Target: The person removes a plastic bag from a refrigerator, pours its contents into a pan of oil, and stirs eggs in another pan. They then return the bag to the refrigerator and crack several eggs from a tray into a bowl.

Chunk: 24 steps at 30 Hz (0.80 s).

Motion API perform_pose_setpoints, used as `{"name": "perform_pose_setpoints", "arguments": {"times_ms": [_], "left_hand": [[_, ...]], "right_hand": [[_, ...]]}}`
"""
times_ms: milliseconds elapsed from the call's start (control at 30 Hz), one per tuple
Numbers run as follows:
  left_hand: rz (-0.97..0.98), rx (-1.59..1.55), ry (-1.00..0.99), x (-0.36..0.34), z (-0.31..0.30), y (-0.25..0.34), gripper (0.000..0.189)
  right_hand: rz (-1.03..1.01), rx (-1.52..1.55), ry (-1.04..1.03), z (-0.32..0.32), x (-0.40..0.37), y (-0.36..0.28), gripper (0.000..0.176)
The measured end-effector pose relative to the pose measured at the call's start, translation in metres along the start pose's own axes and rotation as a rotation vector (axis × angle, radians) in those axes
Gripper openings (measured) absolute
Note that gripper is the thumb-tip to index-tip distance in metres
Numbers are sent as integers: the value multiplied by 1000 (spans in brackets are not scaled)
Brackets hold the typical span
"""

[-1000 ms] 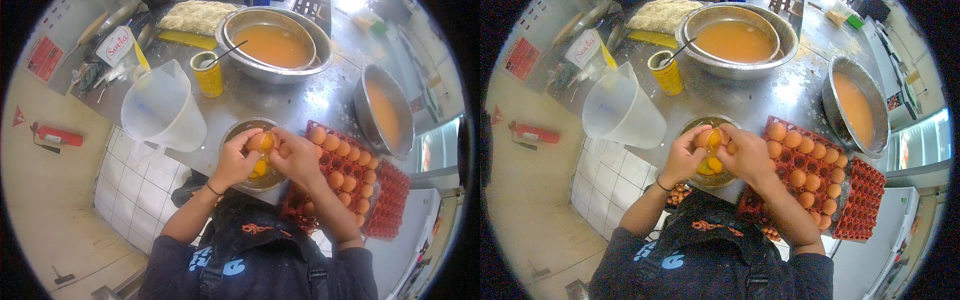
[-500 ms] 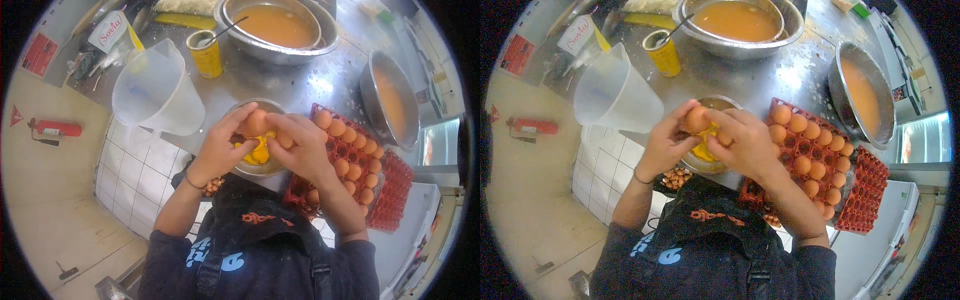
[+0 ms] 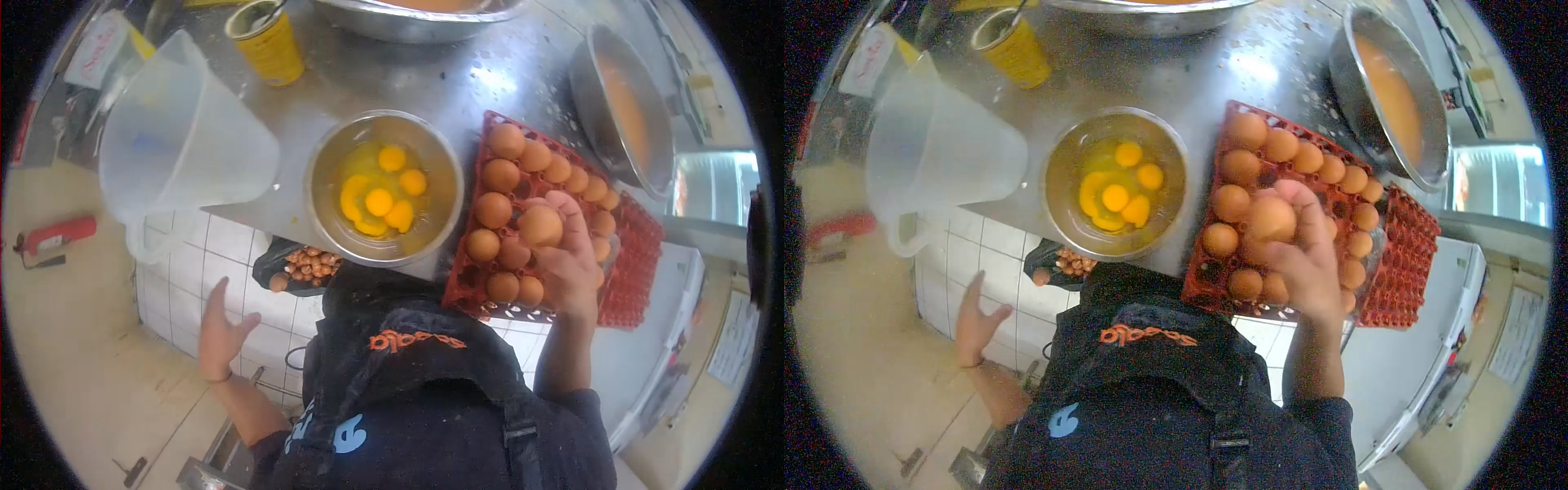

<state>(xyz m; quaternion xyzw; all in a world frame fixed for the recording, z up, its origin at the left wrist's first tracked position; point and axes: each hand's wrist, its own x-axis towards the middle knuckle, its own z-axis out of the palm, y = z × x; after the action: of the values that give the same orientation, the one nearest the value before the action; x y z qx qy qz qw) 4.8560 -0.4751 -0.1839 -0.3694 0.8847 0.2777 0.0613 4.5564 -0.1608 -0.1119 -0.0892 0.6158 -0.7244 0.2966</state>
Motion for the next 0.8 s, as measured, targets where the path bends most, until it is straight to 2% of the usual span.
{"name": "perform_pose_setpoints", "arguments": {"times_ms": [67, 100, 167, 233, 267, 333, 367, 467, 567, 600, 700, 800], "left_hand": [[202, -199, 35, 9, -28, 56, 69], [300, -299, 58, 14, -34, 89, 68], [618, -471, -74, 20, -24, 155, 61], [1097, -303, -96, 34, -3, 196, 56], [1146, -327, -78, 36, 9, 202, 55], [1240, -373, -40, 43, 32, 203, 53], [1187, -450, -11, 45, 34, 200, 52], [1029, -639, 112, 46, 37, 185, 52], [766, -689, 244, 50, 37, 168, 52], [723, -817, 179, 55, 34, 164, 50], [414, -1297, 21, 58, 31, 166, 52], [327, -1540, -100, 62, 27, 167, 50]], "right_hand": [[-36, -263, 44, 13, -8, 2, 57], [-46, -259, 25, 20, -10, 6, 58], [-53, -379, -130, 28, -15, 13, 60], [-14, -429, -241, 46, -20, 15, 60], [-2, -574, -242, 55, -25, 8, 61], [50, -284, -280, 58, -33, 14, 59], [37, -196, -278, 57, -34, 13, 55], [-473, -1163, -144, 38, -21, 5, 45], [-369, -1452, -162, 23, -13, 29, 33], [-373, -1499, -127, 23, -10, 35, 26], [-372, -1541, -128, 23, -9, 42, 19], [-372, -1548, -164, 18, -8, 44, 25]]}}
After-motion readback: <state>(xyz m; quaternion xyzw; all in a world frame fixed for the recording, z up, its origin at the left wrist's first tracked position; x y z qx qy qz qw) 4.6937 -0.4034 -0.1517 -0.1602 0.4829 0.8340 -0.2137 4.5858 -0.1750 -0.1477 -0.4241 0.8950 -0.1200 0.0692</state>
